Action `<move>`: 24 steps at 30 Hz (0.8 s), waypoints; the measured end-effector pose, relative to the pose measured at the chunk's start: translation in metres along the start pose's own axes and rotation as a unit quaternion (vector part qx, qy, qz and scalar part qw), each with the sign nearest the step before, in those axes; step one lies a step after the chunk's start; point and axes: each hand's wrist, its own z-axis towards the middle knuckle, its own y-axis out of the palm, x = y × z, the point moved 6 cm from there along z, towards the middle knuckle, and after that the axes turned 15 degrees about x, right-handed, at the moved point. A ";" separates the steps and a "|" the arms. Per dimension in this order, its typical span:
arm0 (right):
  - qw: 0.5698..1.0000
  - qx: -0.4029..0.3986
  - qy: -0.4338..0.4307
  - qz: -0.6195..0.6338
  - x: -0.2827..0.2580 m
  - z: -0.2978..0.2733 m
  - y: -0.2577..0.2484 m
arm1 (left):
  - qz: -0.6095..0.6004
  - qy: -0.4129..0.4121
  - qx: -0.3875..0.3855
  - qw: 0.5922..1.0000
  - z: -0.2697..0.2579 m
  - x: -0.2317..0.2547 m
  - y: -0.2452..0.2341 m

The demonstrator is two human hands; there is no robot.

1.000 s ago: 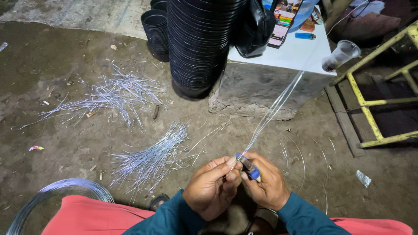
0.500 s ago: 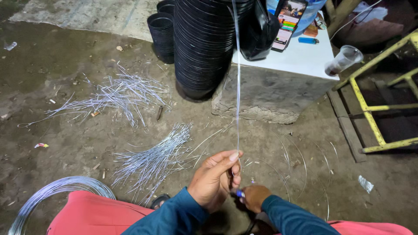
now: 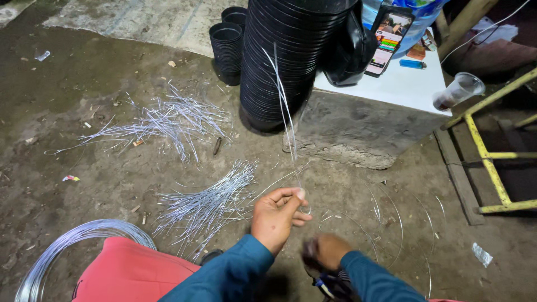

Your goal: The person sits on the ground and repeatedly cuts short lengths of thin metal wire using pliers. After cutting, the person bends the wire ends into small loops and places the finished pieces on the floor.

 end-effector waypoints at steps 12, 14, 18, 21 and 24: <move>0.802 0.258 0.067 0.534 -0.085 -0.052 -0.181 | 0.028 -0.001 0.051 0.998 -0.002 -0.015 0.003; 0.825 0.293 0.058 0.480 -0.082 -0.058 -0.187 | 0.070 0.057 0.047 0.995 -0.001 -0.011 0.003; 0.835 0.294 0.034 0.464 -0.080 -0.061 -0.185 | 0.072 0.106 0.020 0.992 0.007 -0.004 0.000; 0.828 0.272 0.028 0.489 -0.079 -0.057 -0.175 | 0.049 0.105 0.024 0.993 0.015 -0.002 0.001; 0.841 0.248 0.015 0.480 -0.077 -0.050 -0.163 | 0.038 0.126 0.051 0.990 0.026 0.010 -0.007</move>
